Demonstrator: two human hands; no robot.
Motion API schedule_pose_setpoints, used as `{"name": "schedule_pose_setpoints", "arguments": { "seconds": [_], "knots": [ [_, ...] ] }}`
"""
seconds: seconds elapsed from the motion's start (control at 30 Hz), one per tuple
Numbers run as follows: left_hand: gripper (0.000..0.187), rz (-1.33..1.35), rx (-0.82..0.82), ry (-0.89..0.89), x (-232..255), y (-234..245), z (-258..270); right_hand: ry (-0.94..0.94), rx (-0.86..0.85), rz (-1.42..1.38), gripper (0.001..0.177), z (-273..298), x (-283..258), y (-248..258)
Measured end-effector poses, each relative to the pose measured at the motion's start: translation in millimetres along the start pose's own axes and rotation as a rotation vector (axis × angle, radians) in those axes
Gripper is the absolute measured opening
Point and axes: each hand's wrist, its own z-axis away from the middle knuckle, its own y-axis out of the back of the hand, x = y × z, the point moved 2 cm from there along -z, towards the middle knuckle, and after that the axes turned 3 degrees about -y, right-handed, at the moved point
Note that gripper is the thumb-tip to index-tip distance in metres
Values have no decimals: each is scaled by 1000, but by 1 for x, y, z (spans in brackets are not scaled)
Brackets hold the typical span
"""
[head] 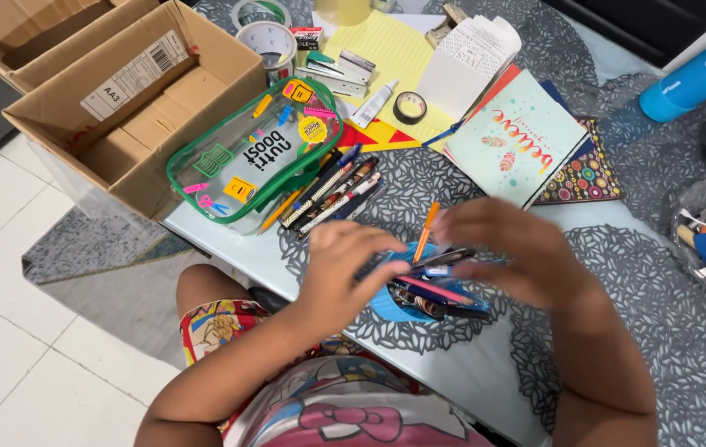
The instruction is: The person is sorting and organizing various pens, pencils, and markers into a blue plastic holder on a table.
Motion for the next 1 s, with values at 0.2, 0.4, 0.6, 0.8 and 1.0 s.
{"name": "schedule_pose_setpoints", "arguments": {
  "seconds": [0.2, 0.4, 0.6, 0.8, 1.0],
  "knots": [
    [6, -3, 95, 7, -35, 5, -30, -366, 238, -349, 22, 4, 93, 4],
    [10, -367, -214, 15, -83, -40, -52, -636, 86, -532, 28, -6, 170, -52],
    [14, -707, -395, -49, -106, -62, -42, -428, -69, -172, 30, -30, 153, -73],
    [10, -781, -350, -33, -120, -84, -36, -335, -75, -18, 33, -31, 173, -96],
    [9, -773, -358, 14, -125, -87, -37, -72, -70, 46, 29, -31, 165, -96]
  ]
}}
